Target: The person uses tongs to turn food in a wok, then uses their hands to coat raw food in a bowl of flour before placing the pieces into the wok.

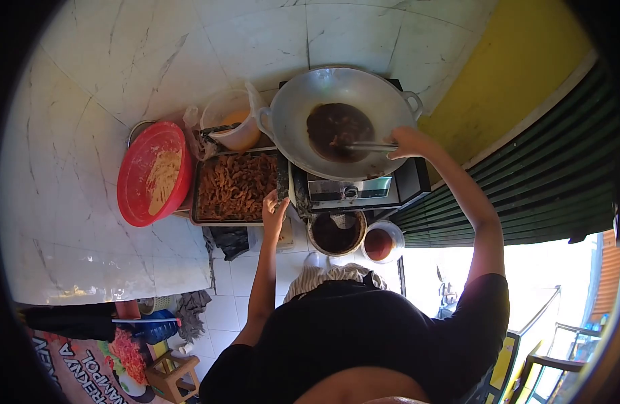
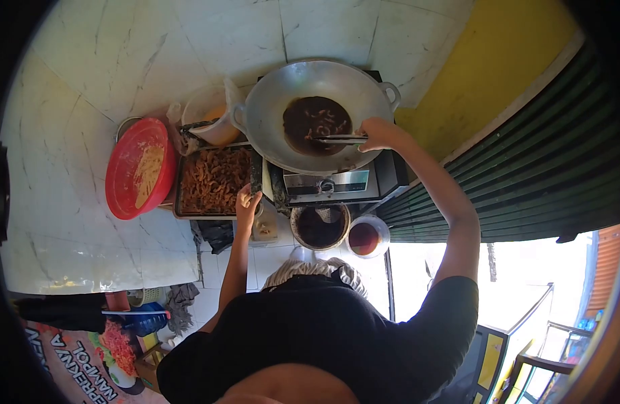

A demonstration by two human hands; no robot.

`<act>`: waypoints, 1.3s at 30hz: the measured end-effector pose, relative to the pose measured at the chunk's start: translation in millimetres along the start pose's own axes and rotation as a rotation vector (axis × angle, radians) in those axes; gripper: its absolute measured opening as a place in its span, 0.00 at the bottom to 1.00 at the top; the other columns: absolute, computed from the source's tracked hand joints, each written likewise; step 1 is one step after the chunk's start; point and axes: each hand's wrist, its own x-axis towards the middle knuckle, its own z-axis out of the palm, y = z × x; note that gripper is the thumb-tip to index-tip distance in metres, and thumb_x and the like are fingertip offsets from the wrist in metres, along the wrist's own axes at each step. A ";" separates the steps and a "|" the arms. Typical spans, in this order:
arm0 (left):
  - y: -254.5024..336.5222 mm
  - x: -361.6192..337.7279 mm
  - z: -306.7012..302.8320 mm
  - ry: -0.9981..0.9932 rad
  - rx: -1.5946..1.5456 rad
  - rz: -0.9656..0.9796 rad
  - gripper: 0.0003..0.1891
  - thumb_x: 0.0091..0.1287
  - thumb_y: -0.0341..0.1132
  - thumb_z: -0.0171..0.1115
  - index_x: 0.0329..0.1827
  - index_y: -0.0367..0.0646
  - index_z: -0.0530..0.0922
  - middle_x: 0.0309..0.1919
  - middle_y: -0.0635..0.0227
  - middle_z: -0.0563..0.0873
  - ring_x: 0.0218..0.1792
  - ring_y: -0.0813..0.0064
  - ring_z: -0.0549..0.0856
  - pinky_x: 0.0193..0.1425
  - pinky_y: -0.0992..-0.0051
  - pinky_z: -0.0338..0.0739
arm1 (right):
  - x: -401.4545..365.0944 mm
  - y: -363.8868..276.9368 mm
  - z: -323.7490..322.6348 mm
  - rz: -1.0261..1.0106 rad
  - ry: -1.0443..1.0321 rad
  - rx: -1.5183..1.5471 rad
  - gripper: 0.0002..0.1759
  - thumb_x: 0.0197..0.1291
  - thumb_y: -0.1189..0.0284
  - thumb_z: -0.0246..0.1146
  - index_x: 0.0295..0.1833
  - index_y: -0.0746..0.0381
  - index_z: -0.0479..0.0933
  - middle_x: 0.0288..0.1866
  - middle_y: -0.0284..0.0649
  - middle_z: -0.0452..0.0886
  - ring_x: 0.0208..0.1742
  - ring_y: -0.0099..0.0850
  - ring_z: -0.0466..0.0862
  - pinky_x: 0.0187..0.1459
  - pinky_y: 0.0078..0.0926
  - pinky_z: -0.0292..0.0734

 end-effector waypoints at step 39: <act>-10.6 3.2 -3.3 -0.003 0.006 -0.016 0.27 0.53 0.40 0.64 0.54 0.40 0.65 0.48 0.66 0.71 0.49 0.75 0.72 0.53 0.76 0.64 | 27.0 46.5 12.6 0.011 0.101 0.009 0.24 0.29 0.63 0.67 0.34 0.66 0.76 0.24 0.52 0.76 0.30 0.44 0.77 0.33 0.36 0.70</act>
